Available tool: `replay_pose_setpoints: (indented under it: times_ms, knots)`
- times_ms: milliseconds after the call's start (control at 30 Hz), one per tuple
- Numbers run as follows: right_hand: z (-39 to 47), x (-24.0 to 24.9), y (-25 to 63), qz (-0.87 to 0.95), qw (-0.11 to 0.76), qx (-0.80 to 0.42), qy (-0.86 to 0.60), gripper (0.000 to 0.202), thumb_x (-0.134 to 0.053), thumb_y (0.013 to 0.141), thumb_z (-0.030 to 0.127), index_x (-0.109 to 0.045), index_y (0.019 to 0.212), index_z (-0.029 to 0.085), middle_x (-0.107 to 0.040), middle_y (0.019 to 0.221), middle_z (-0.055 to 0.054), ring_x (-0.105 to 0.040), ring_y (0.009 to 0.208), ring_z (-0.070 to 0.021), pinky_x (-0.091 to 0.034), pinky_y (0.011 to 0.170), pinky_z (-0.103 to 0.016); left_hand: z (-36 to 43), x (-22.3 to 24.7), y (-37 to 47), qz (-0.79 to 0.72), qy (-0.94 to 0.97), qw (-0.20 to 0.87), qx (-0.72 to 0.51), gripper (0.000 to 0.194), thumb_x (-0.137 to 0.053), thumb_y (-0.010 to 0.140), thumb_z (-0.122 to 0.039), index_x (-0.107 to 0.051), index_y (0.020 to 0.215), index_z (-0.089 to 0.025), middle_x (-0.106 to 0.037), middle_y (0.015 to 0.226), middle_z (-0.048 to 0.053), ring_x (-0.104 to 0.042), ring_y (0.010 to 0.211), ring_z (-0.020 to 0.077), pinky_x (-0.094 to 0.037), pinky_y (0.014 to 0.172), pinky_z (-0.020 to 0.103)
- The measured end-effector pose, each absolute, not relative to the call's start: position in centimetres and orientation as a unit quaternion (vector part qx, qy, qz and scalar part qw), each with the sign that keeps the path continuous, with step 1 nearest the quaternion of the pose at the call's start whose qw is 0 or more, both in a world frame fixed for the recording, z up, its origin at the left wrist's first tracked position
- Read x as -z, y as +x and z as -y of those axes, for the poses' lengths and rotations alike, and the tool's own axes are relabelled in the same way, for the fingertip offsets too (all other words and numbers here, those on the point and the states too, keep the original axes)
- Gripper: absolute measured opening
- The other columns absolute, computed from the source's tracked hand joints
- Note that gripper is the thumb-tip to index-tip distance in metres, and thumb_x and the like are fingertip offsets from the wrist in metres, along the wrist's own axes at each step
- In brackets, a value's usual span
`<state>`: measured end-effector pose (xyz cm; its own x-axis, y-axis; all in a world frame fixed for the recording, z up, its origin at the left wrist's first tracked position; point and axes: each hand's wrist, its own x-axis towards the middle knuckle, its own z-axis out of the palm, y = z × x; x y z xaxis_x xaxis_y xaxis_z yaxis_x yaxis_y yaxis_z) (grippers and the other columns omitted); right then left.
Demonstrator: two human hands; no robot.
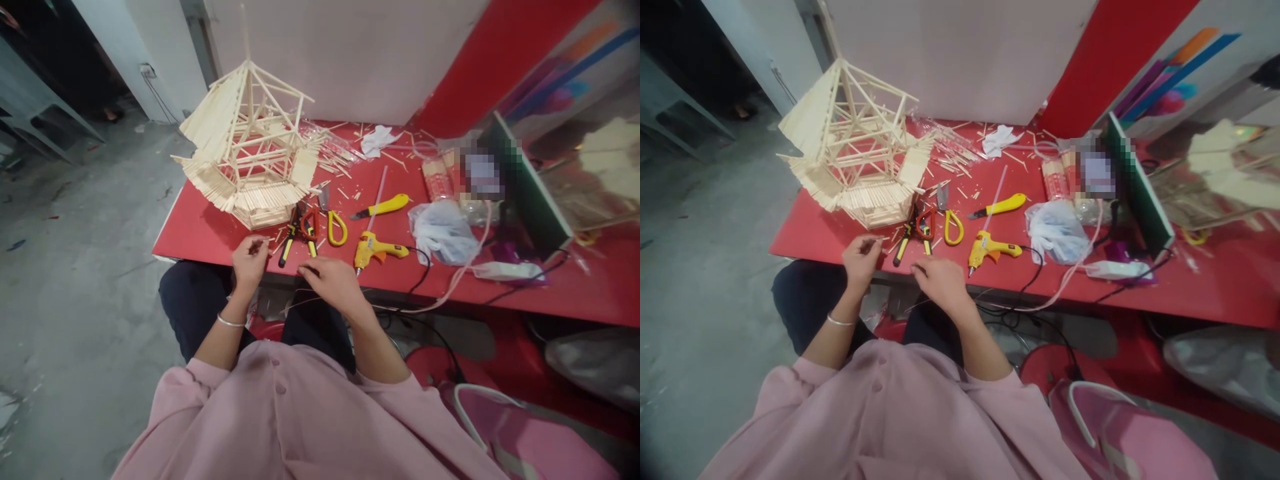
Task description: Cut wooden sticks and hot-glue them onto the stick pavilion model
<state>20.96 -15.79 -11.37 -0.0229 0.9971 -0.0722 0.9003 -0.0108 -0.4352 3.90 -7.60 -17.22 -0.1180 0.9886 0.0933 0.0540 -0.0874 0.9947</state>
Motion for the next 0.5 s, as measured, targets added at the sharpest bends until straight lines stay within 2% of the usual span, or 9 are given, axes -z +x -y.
replay_pose_setpoints:
  times_ms: [200, 300, 433, 500]
  knots:
    - [15.0, 10.3, 24.0, 0.668, 0.155, -0.136, -0.715, 0.025, -0.054, 0.091, 0.032, -0.076, 0.099, 0.025, -0.077, 0.102, -0.004, -0.069, 0.091, -0.0200, -0.042, 0.071, -0.029, 6.1, 17.8, 4.8, -0.568, 0.593, 0.316, -0.475, 0.007, -0.062, 0.077, -0.017, -0.067, 0.078, -0.022, -0.069, 0.077, -0.001, -0.063, 0.068, 0.0134, -0.050, 0.072, 0.025]
    - [13.0, 9.5, 24.0, 0.686, 0.149, -0.124, -0.702, 0.026, -0.054, 0.091, 0.035, -0.076, 0.102, 0.026, -0.077, 0.104, -0.003, -0.069, 0.093, -0.0211, -0.042, 0.071, -0.029, 5.9, 17.8, 4.8, -0.593, 0.633, 0.269, -0.418, 0.009, -0.062, 0.076, -0.015, -0.068, 0.075, -0.022, -0.067, 0.072, -0.001, -0.061, 0.065, 0.0147, -0.047, 0.070, 0.026]
    - [9.0, 9.1, 21.4, 0.720, 0.067, -0.080, -0.686, 0.033, -0.048, 0.094, 0.040, -0.074, 0.111, 0.027, -0.077, 0.098, -0.007, -0.070, 0.091, -0.0240, -0.043, 0.071, -0.031, 5.6, 17.8, 4.7, -0.599, 0.657, 0.225, -0.398, 0.012, -0.063, 0.076, -0.014, -0.070, 0.083, -0.019, -0.070, 0.079, 0.004, -0.064, 0.072, 0.0195, -0.048, 0.075, 0.030]
    - [7.2, 9.3, 19.8, 0.742, 0.010, -0.048, -0.669, 0.035, -0.045, 0.095, 0.034, -0.074, 0.110, 0.021, -0.076, 0.095, -0.013, -0.070, 0.090, -0.0267, -0.045, 0.072, -0.033, 5.6, 17.9, 4.6, -0.590, 0.667, 0.217, -0.400, 0.018, -0.063, 0.076, -0.013, -0.071, 0.091, -0.018, -0.072, 0.086, 0.007, -0.066, 0.078, 0.0217, -0.049, 0.078, 0.032]
